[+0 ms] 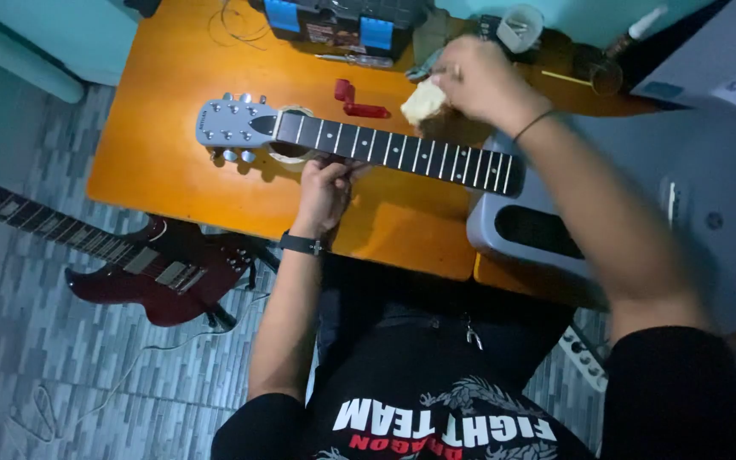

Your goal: The person replaces the strings on a grey electric guitar. They thread new strings through the bridge, pull them taut, and wind them onto the tuning pegs at the headstock. A red string winder is used to tighten the strings.

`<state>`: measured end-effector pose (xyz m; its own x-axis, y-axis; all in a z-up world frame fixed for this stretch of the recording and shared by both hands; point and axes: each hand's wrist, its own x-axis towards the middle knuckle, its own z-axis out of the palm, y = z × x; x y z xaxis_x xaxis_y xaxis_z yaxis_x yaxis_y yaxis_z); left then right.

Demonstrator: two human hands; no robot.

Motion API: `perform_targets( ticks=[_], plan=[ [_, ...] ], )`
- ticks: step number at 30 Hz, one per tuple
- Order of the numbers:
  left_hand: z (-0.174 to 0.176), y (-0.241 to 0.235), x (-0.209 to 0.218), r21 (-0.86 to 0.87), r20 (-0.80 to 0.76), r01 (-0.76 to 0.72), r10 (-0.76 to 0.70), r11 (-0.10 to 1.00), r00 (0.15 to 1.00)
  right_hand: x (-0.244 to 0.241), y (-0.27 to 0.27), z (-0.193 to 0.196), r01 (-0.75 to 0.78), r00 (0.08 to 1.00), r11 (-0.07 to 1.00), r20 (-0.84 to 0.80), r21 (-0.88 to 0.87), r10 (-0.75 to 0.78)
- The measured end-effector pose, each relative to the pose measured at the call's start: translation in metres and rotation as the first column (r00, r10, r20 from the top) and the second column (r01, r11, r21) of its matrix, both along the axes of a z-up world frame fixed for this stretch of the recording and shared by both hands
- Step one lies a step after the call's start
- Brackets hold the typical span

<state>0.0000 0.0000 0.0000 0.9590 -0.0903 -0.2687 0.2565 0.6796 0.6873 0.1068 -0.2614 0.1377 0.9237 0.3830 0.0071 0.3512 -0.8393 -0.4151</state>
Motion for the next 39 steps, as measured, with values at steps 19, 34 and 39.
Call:
perform_targets(
  ticks=[19, 34, 39],
  plan=[
    [0.125, -0.008, -0.026, -0.061, -0.014, -0.216, 0.216, 0.974, 0.976, -0.073, 0.055, 0.000, -0.305, 0.913, 0.897, 0.171, -0.321, 0.372],
    [0.030, -0.006, 0.002, -0.152, -0.018, -0.391, 0.393, 0.908, 0.919, -0.085, 0.059, 0.008, -0.324, 0.930, 0.914, 0.096, -0.246, 0.355],
    [0.004, -0.010, 0.007, -0.277, 0.010, -0.435, 0.455, 0.857, 0.890, -0.080, 0.056, 0.002, -0.312, 0.935, 0.905, 0.077, -0.290, 0.347]
  ],
)
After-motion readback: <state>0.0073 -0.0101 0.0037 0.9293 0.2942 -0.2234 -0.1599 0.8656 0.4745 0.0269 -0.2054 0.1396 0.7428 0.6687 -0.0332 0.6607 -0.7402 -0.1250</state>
